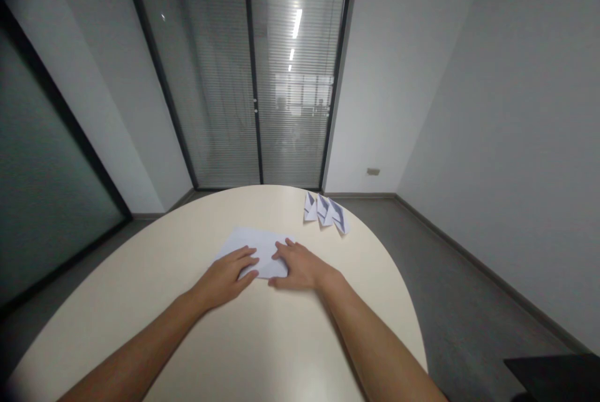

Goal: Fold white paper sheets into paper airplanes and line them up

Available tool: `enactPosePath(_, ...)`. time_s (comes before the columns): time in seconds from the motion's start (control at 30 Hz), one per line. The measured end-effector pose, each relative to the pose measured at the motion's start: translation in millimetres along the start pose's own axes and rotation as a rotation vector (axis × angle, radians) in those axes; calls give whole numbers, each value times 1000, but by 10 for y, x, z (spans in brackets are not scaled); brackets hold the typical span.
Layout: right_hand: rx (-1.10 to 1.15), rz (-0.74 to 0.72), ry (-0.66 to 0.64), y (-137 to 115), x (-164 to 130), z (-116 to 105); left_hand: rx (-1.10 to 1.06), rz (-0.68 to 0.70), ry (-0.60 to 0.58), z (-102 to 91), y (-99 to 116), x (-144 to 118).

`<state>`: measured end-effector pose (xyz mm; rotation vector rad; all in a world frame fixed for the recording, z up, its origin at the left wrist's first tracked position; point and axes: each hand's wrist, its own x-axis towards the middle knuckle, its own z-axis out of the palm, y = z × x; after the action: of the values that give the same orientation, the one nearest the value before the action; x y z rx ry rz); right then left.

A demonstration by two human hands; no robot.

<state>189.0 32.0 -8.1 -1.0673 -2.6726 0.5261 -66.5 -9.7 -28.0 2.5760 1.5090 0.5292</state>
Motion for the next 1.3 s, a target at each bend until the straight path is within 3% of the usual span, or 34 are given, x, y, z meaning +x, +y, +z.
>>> enactPosePath(0.33,63,-108,89,-35,47,-13,-86,-8,-39,-56,0,-104)
enactPosePath(0.57,5,32,177,-66,36,-59,-111,-1,-44,4,-41,-67)
enactPosePath(0.83,17,128,297,15,80,102,-136,-12,16,-43,88,-32)
enactPosePath(1.03,-36,123,315,-14,150,88,-92,33,17,-28,46,-28)
enactPosePath(1.17,-107,44,312,-184,153,104,-44,36,30,23,-8,-38)
enactPosePath(1.3,-84,-23,205,-368,122,203,-26,85,62,38,-1,0)
